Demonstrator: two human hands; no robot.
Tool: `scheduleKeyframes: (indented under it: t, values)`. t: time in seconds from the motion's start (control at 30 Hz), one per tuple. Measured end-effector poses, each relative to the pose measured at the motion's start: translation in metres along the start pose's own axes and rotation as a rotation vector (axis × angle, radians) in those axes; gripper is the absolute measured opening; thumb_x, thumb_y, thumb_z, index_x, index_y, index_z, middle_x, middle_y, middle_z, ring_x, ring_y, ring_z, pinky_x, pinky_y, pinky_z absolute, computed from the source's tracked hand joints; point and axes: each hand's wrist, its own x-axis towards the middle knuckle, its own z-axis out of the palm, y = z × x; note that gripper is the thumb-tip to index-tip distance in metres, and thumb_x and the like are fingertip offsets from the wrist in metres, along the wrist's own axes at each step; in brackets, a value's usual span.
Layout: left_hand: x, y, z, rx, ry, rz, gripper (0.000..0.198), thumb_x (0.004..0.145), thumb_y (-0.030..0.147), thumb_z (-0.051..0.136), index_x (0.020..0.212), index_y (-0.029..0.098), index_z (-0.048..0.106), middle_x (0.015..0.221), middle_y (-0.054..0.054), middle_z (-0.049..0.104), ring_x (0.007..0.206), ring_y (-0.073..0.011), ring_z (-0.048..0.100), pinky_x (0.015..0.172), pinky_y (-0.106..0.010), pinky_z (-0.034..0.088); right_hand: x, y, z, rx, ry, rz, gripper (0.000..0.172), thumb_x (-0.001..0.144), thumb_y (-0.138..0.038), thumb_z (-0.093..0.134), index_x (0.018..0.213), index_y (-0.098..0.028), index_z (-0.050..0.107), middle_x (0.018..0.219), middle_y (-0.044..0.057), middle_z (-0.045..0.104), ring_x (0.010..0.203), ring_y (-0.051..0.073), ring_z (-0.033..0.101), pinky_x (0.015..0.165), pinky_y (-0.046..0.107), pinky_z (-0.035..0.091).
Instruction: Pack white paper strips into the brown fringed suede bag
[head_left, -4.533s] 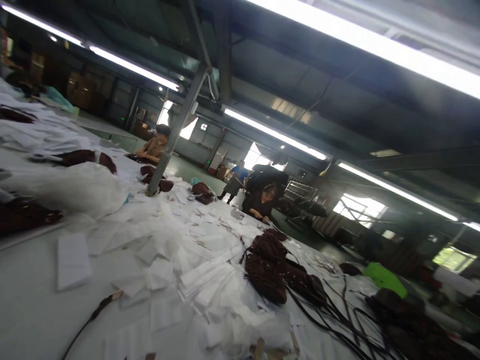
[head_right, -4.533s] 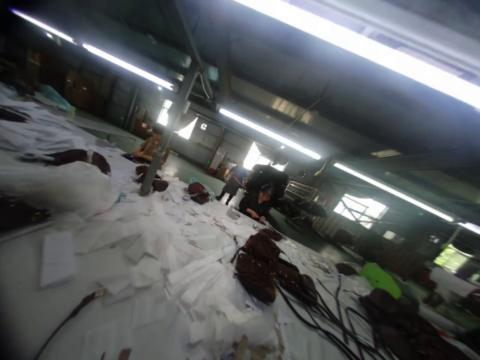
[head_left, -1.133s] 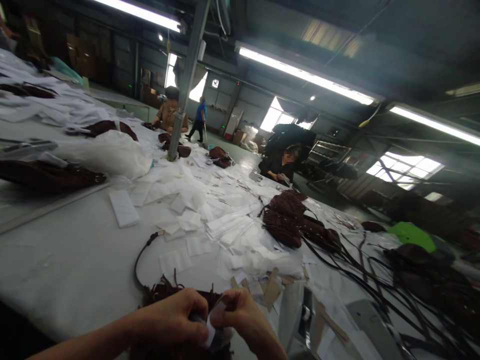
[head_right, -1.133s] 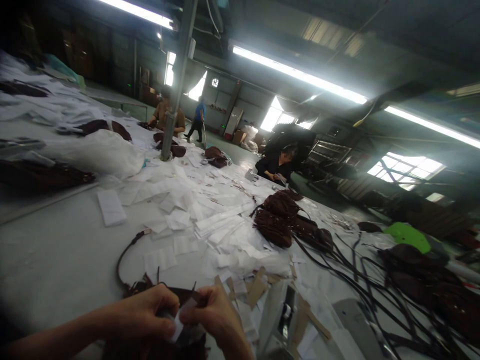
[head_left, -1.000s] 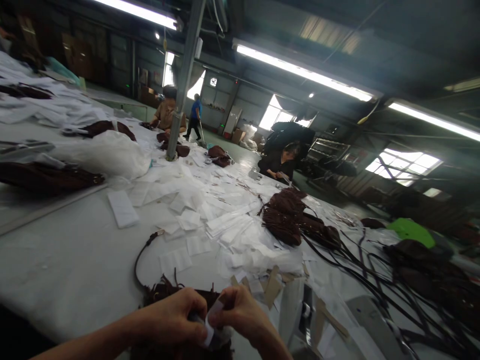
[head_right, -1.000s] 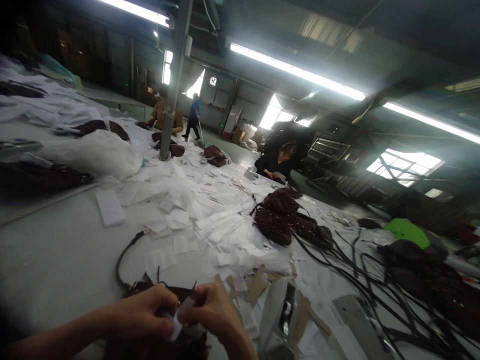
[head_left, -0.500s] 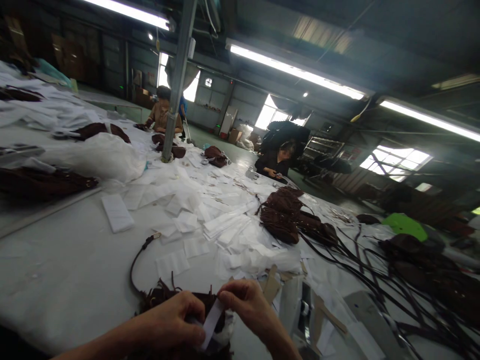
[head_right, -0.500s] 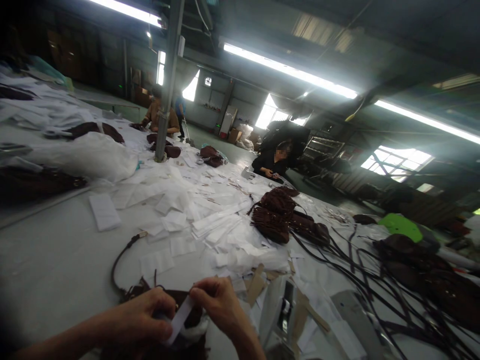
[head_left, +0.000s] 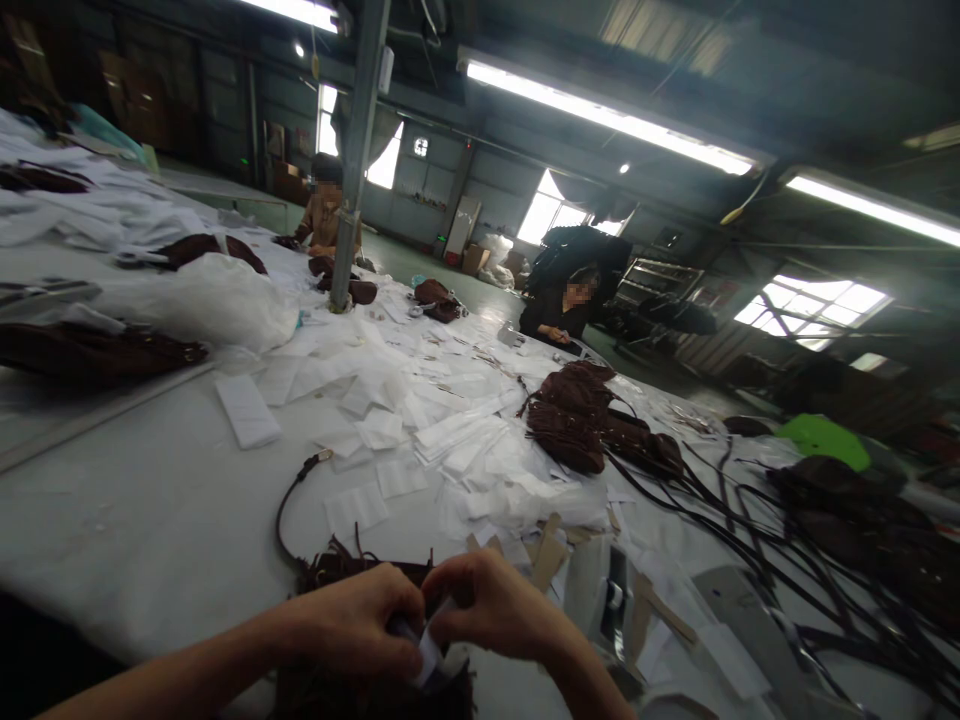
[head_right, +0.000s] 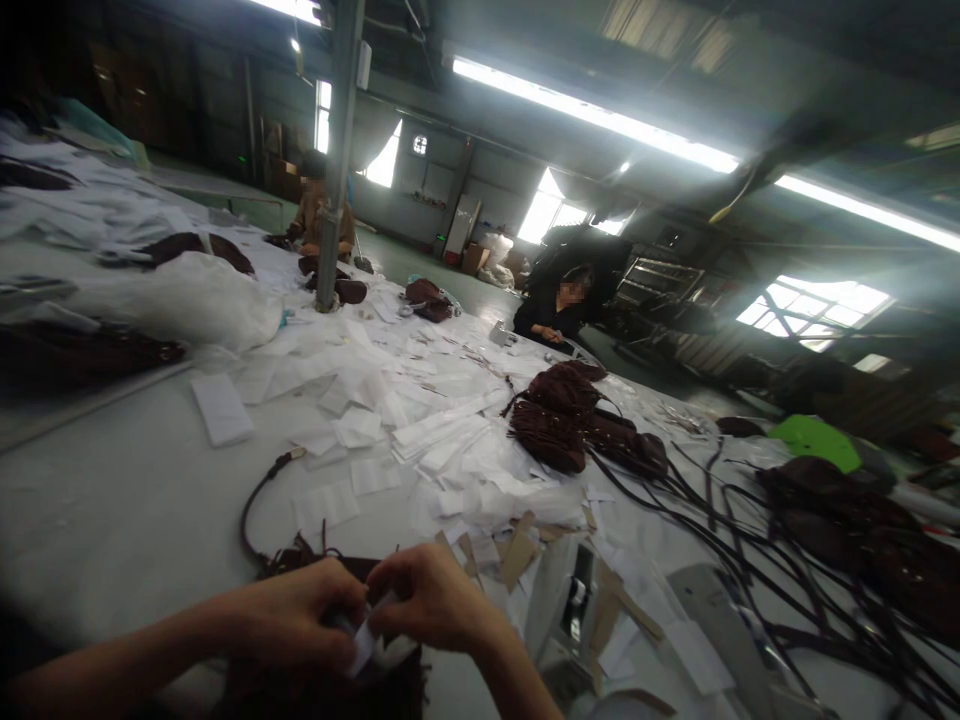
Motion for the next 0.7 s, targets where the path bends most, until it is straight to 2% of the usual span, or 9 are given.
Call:
scheduleKeyframes:
  t: [0.23,0.4,0.47,0.53,0.63,0.7]
  values:
    - [0.001,-0.006,0.003,-0.116,-0.071,-0.112,0.021,0.067,0.026,0.062,0.084,0.015,0.069,0.066,0.002,0.061,0.048,-0.012,0.053,0.04,-0.018,0.041,0.006,0.006,0.004,-0.165,-0.01,0.041,0.019,0.061,-0.02,0.07,0.08,-0.021,0.077,0.053,-0.008,0.056,0.05,0.007,0.045,0.043,0.016,0.03]
    - [0.003,-0.007,0.007,-0.048,-0.051,-0.046,0.015,0.066,0.026,0.064,0.077,0.015,0.067,0.059,0.004,0.053,0.049,-0.0096,0.046,0.041,-0.016,0.035,0.01,0.006,0.013,-0.279,-0.045,0.085,0.013,0.058,-0.02,0.071,0.07,-0.017,0.075,0.051,-0.005,0.059,0.05,0.008,0.049,0.042,0.018,0.028]
    - [0.004,-0.008,0.009,-0.036,-0.03,0.03,0.009,0.066,0.02,0.061,0.071,0.015,0.066,0.059,0.005,0.049,0.052,-0.0087,0.043,0.045,-0.016,0.034,0.011,0.003,0.026,-0.433,0.012,0.08,0.007,0.058,-0.018,0.07,0.063,-0.016,0.073,0.05,-0.002,0.061,0.049,0.011,0.053,0.041,0.02,0.026]
    - [0.005,-0.01,0.013,-0.057,0.015,0.08,0.009,0.066,0.015,0.057,0.069,0.014,0.065,0.059,0.005,0.049,0.056,-0.0091,0.044,0.05,-0.017,0.036,0.011,0.002,0.043,-0.621,0.13,0.074,0.005,0.06,-0.015,0.068,0.061,-0.016,0.072,0.054,0.003,0.066,0.052,0.015,0.058,0.043,0.023,0.027]
    - [0.006,-0.019,0.02,-0.117,0.102,-0.008,0.013,0.069,0.019,0.054,0.074,0.014,0.065,0.062,0.003,0.053,0.052,-0.01,0.047,0.045,-0.017,0.037,0.012,0.004,0.06,-0.77,0.245,0.08,0.018,0.068,-0.005,0.06,0.073,-0.015,0.074,0.071,0.01,0.074,0.063,0.021,0.066,0.051,0.026,0.034]
    - [0.007,-0.026,0.026,-0.126,0.172,-0.088,0.014,0.07,0.023,0.054,0.074,0.014,0.064,0.063,0.002,0.055,0.049,-0.0111,0.05,0.038,-0.016,0.035,0.012,0.005,0.06,-0.732,0.236,0.074,0.021,0.071,-0.004,0.056,0.077,-0.015,0.074,0.072,0.008,0.074,0.065,0.02,0.066,0.052,0.025,0.035]
